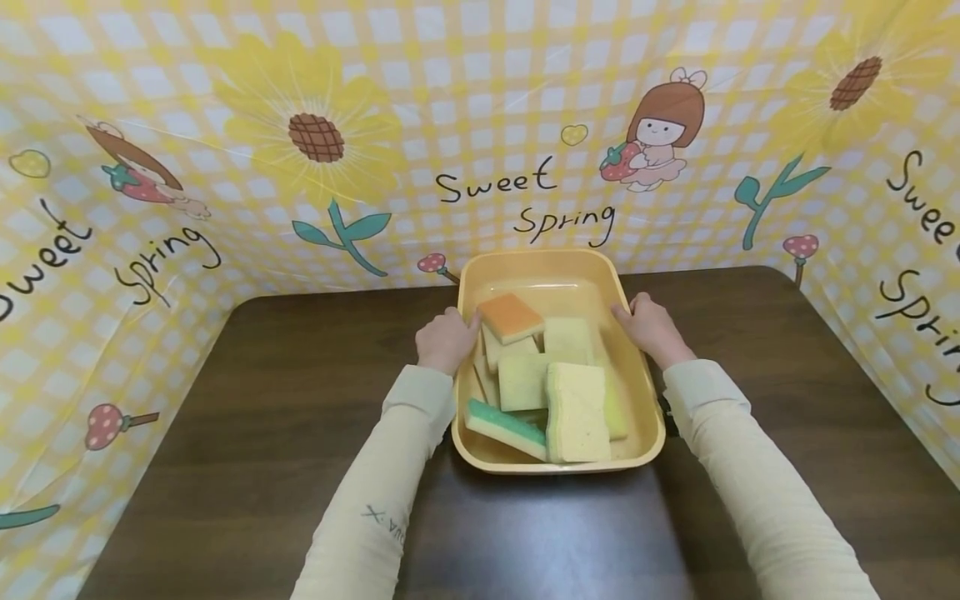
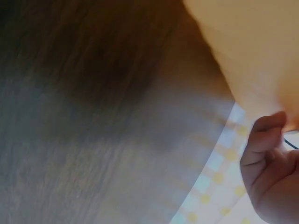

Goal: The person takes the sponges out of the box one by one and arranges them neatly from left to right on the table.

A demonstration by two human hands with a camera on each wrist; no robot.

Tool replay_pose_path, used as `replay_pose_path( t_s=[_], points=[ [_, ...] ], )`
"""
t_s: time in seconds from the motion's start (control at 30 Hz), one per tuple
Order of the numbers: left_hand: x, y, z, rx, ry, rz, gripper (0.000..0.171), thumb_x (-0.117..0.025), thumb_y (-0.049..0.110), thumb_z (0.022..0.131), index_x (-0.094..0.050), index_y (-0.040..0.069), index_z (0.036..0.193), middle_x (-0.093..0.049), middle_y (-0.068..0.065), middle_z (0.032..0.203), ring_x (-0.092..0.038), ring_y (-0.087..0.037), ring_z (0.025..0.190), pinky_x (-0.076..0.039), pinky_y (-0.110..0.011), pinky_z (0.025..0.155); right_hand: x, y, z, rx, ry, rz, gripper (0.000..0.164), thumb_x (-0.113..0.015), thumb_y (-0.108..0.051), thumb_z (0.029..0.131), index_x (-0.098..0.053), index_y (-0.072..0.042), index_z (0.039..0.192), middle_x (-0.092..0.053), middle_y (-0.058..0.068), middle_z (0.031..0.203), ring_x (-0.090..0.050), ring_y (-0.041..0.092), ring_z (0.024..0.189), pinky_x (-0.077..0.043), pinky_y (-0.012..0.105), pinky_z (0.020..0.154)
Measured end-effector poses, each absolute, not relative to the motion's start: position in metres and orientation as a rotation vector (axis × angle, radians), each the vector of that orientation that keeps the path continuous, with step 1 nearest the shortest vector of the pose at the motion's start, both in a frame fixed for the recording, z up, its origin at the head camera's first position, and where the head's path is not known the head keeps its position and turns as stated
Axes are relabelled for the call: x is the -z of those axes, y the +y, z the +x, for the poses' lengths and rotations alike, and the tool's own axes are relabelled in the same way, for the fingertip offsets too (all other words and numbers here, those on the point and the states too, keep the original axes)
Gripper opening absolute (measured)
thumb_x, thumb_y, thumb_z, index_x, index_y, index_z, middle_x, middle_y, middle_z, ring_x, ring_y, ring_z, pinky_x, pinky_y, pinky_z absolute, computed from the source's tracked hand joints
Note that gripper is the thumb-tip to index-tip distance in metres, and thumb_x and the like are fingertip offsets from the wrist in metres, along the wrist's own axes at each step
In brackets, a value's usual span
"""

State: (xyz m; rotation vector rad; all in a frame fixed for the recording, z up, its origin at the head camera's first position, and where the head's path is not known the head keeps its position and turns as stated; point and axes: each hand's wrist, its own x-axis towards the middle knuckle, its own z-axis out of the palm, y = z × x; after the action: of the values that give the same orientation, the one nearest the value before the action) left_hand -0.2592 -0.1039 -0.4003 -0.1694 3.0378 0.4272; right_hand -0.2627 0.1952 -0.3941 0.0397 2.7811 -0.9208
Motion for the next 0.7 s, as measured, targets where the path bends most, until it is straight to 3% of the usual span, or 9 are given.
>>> replay_pose_path(
  t_s=[0.17, 0.4, 0.7],
  points=[
    [0.3997, -0.1047, -0.2567, -0.558, 2.995, -0.207, 0.05, -0.033, 0.041, 0.102, -0.055, -0.001, 0.119, -0.067, -0.023, 0.107, -0.067, -0.037, 0.095, -0.052, -0.049, 0.08, 0.3972, 0.1947, -0.2633, 0.92, 2.784, 0.035, 0.038, -0.032, -0.034, 0.102, -0.043, 0.002, 0.097, -0.045, 0.011, 0.079, -0.05, 0.026, 0.073, -0.042, 0.033, 0.067],
    [0.4018, -0.1045, -0.2538, -0.631, 2.953, -0.243, 0.044, -0.03, 0.032, 0.102, -0.052, -0.001, 0.122, -0.066, -0.023, 0.111, -0.065, -0.037, 0.099, -0.051, -0.051, 0.085, 0.3956, 0.1896, -0.2635, 0.758, 2.801, -0.009, 0.043, -0.025, -0.028, 0.102, -0.047, 0.009, 0.109, -0.049, 0.013, 0.08, -0.052, 0.027, 0.07, -0.043, 0.035, 0.063],
    [0.401, -0.1018, -0.2544, -0.6, 2.992, -0.232, 0.041, -0.031, 0.029, 0.102, -0.053, -0.002, 0.117, -0.066, -0.025, 0.108, -0.066, -0.039, 0.096, -0.052, -0.051, 0.081, 0.3936, 0.1894, -0.2638, 0.683, 2.823, 0.007, 0.043, -0.026, -0.024, 0.1, -0.05, 0.01, 0.11, -0.05, 0.014, 0.076, -0.052, 0.028, 0.069, -0.042, 0.035, 0.06]
  ],
)
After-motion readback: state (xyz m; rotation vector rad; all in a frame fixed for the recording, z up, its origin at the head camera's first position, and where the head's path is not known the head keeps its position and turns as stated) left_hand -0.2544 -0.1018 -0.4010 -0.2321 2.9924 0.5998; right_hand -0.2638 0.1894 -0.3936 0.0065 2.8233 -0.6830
